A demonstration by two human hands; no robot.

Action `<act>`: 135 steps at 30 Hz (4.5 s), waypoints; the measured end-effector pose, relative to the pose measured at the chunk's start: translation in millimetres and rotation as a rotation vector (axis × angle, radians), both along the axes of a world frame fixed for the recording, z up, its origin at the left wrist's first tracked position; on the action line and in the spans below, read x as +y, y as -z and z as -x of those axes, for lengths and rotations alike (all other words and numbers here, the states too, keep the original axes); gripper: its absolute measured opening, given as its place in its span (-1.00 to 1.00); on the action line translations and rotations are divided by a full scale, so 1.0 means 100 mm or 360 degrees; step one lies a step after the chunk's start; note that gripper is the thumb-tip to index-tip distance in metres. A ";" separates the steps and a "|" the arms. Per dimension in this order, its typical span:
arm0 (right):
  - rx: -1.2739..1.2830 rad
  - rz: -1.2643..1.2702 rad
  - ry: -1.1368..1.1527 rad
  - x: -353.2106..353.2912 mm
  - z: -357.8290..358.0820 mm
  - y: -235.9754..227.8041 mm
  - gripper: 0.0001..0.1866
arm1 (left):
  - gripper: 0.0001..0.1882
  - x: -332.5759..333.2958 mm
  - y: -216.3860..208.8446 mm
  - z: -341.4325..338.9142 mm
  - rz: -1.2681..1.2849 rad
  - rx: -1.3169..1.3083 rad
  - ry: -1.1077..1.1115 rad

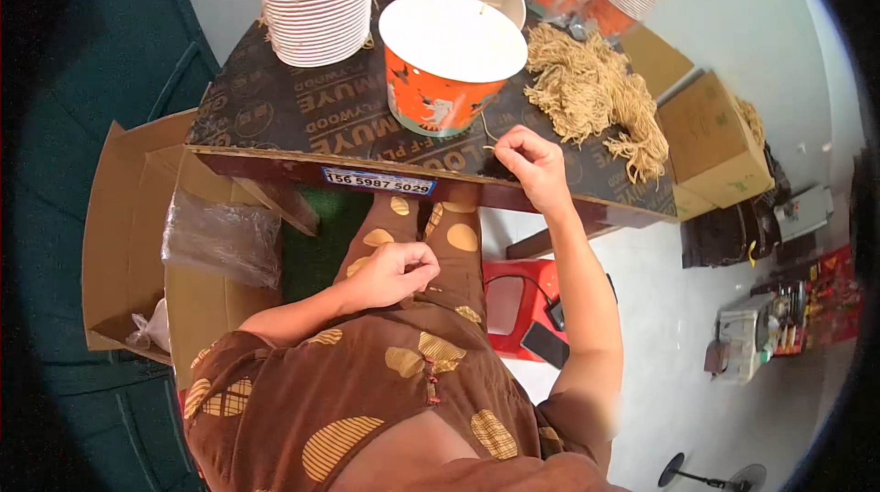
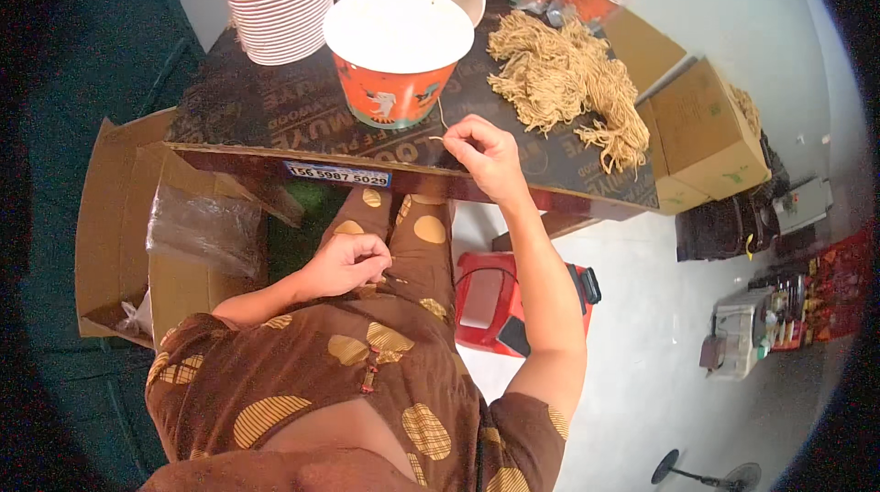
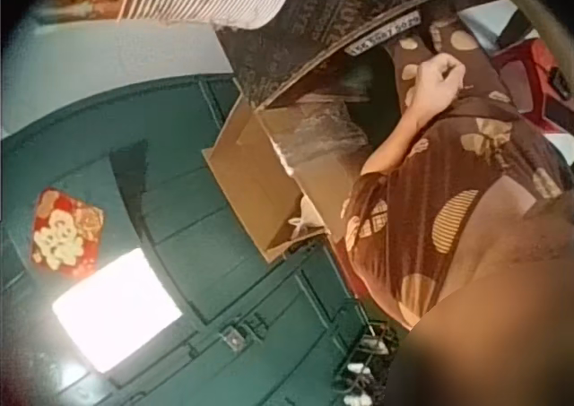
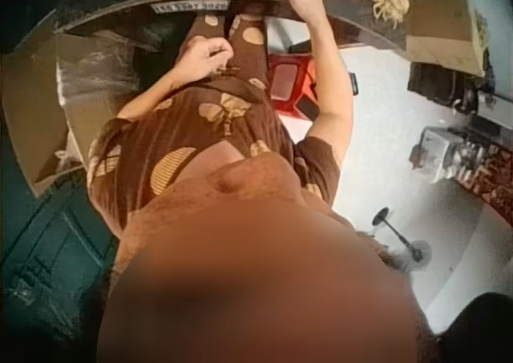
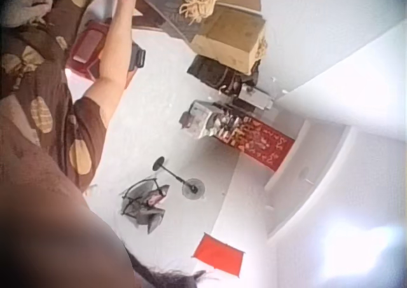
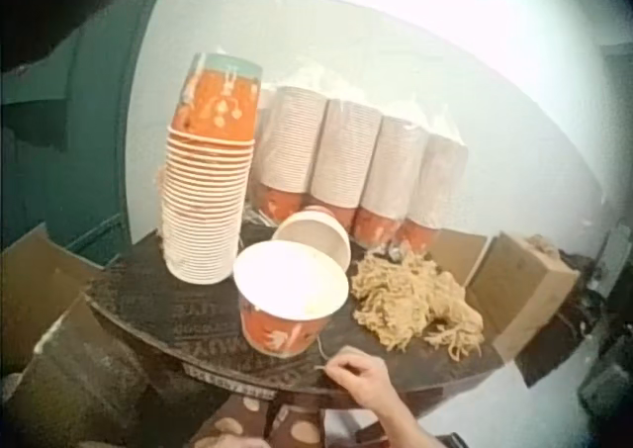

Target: Manually threading rope handles through pre-punched holes in paper buckets or tubs.

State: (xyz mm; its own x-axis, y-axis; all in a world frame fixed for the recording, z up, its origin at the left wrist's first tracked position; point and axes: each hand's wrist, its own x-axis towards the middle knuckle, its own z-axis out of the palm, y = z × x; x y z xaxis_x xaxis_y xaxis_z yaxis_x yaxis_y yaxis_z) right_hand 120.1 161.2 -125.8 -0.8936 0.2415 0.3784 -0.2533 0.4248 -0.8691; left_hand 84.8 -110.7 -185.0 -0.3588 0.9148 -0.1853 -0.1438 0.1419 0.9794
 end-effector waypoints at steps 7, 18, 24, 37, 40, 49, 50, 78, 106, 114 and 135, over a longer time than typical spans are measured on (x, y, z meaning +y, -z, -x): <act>-0.0078 0.0078 0.0030 -0.02 -0.03 -0.05 -0.95 | -0.96 -0.03 -0.55 0.34 -0.0557 0.1055 -0.0290; 0.0074 0.0040 -0.0044 0.03 -0.01 0.06 -0.97 | -0.56 0.17 -1.49 1.68 -0.0616 0.2619 -0.0657; 0.0058 0.0317 -0.0024 0.02 -0.02 0.06 -0.97 | -0.76 0.23 -1.49 1.84 -0.0564 0.2285 -0.0352; 0.0647 0.0519 0.0735 -0.15 0.14 -0.38 -0.93 | -0.93 0.35 -1.50 1.16 -0.0661 0.2480 -0.0485; 0.0922 -0.0540 0.0759 -0.37 0.13 -0.41 -0.91 | -0.90 0.39 -1.47 1.09 -0.0694 0.2537 -0.0556; 0.0797 -0.0331 0.0655 -0.61 0.15 -0.35 -0.87 | -0.87 0.32 -1.68 0.94 -0.0643 0.2162 -0.0687; 0.0800 -0.0383 0.0637 -0.62 0.16 -0.35 -0.86 | -0.87 0.32 -1.70 1.00 -0.0643 0.2165 -0.0685; 0.0717 -0.0529 0.0525 -0.67 0.27 -0.47 -0.85 | -0.75 0.69 -2.02 1.44 -0.0035 0.1839 0.0199; 0.0460 -0.0827 0.0635 -0.27 0.23 -0.56 -0.91 | -0.85 0.76 -1.97 1.38 -0.0077 0.1516 0.0154; 0.0234 0.0030 0.0590 -0.16 0.33 -0.73 -0.93 | -0.86 0.76 -1.93 1.33 -0.0155 0.1318 0.0049; 0.0496 0.0452 0.0009 -0.37 0.48 -0.96 -0.82 | -0.91 0.85 -1.95 1.37 -0.0307 0.0463 0.0249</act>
